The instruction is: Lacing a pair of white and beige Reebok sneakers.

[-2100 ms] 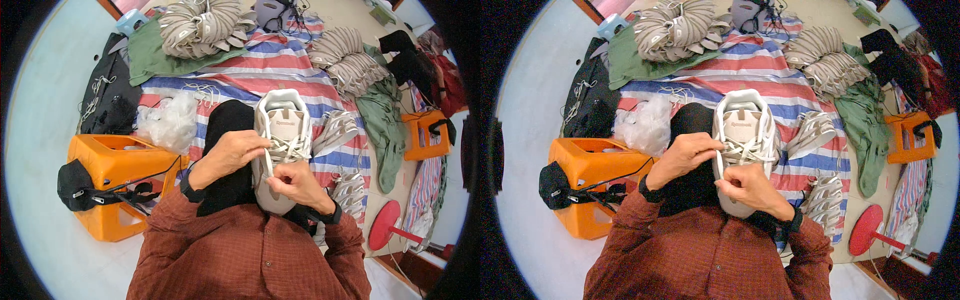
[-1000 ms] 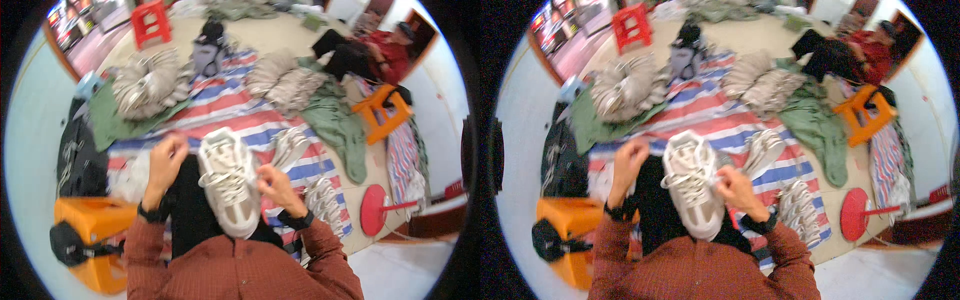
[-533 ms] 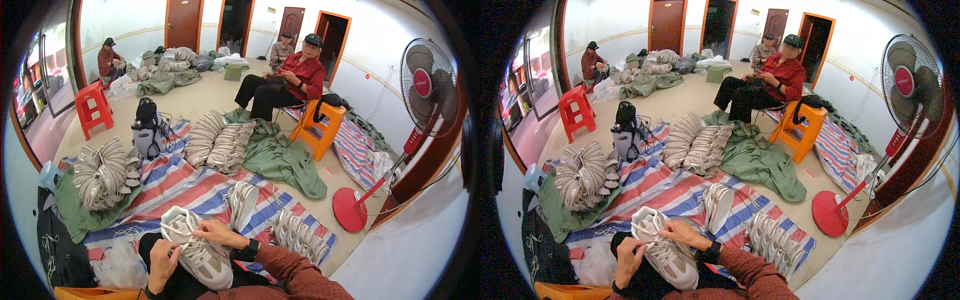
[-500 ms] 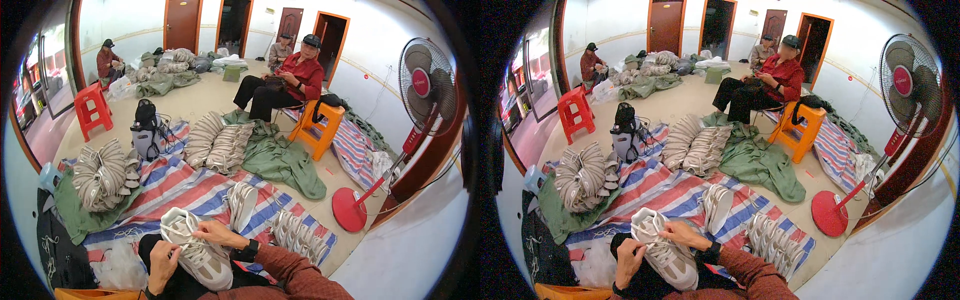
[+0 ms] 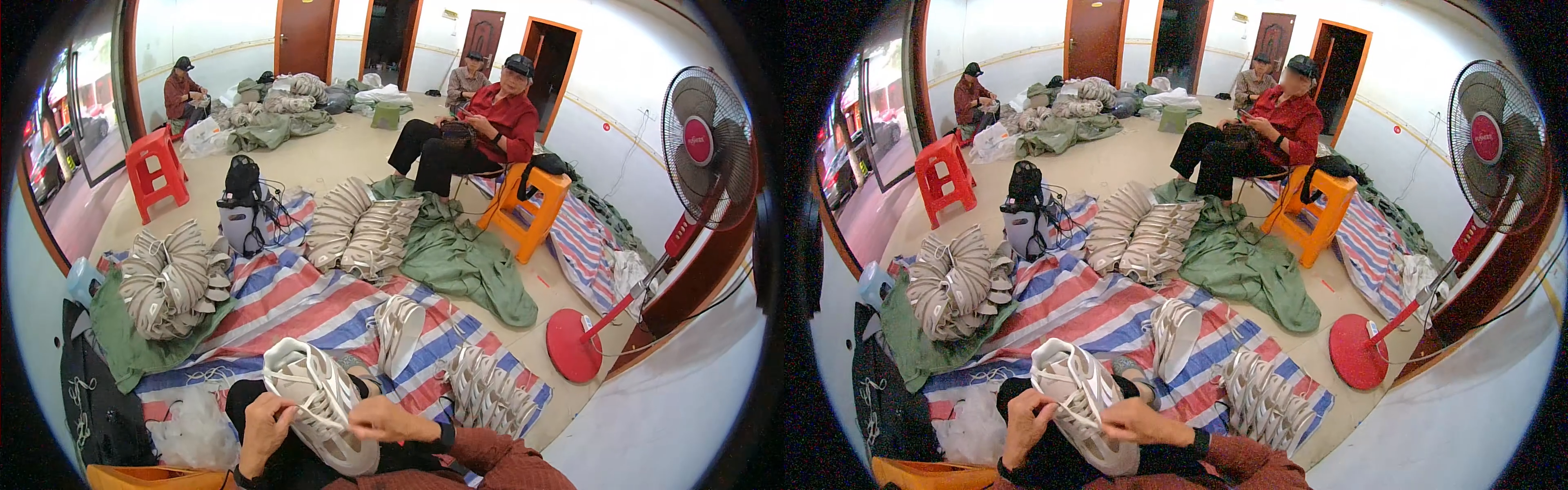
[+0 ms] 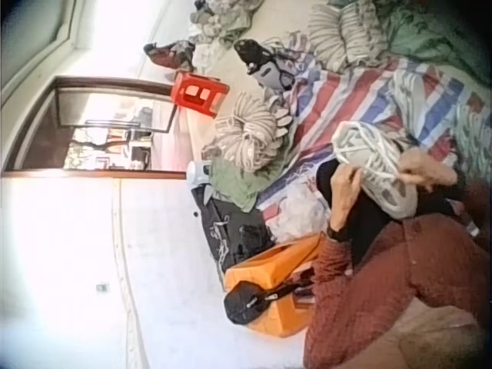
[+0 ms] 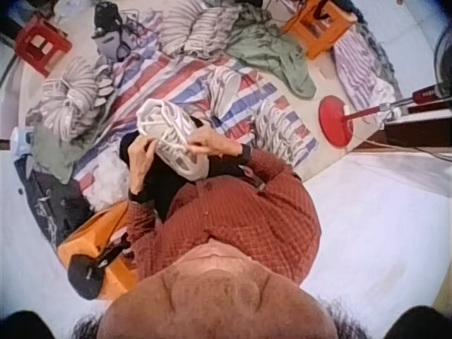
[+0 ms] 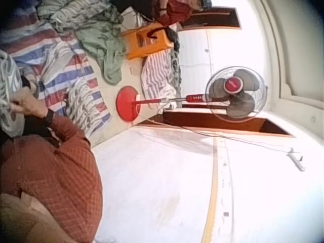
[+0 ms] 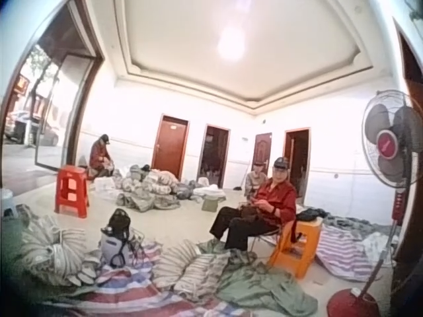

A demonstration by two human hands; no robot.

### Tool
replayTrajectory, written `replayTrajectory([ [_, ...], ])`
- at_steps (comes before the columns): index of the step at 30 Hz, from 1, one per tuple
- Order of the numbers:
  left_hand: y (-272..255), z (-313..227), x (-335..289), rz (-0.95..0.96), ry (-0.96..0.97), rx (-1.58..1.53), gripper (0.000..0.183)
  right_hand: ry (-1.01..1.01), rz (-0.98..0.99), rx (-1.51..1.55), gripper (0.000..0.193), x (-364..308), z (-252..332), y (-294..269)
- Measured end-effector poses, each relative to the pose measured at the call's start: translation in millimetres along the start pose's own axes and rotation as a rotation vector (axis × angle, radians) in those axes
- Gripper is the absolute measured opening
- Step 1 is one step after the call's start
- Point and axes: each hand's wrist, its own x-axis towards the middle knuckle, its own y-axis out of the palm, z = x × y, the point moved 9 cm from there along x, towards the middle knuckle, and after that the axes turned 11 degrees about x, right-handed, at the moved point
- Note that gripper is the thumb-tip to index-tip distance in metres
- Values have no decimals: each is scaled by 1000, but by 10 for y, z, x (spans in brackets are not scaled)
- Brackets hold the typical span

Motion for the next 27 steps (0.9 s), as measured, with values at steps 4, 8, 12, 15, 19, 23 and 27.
replayTrajectory([
  [4, -90, -172, 92, -160, -16, 101, 8, -256, -11, -196, 16, -78, 392, 238],
  [8, 92, -498, 196, -110, 86, 215, 19, -339, -35, -195, 19, 2, 470, 377],
  [12, 451, -320, 188, 176, -51, 423, 30, -324, -48, -199, 19, 8, 428, 407],
  [15, 441, -314, 187, 108, 4, 413, 24, -258, -41, -187, 19, -38, 331, 401],
  [19, 529, -492, 106, 278, 233, 193, 18, -139, -3, -25, 18, -118, 131, 182],
  [23, 605, -1194, -471, 706, 519, -395, 13, 366, -194, 178, 27, -49, -288, -97],
  [27, 874, -1473, -848, 571, 733, -329, 16, 448, -165, 80, 33, 50, -560, -21],
])
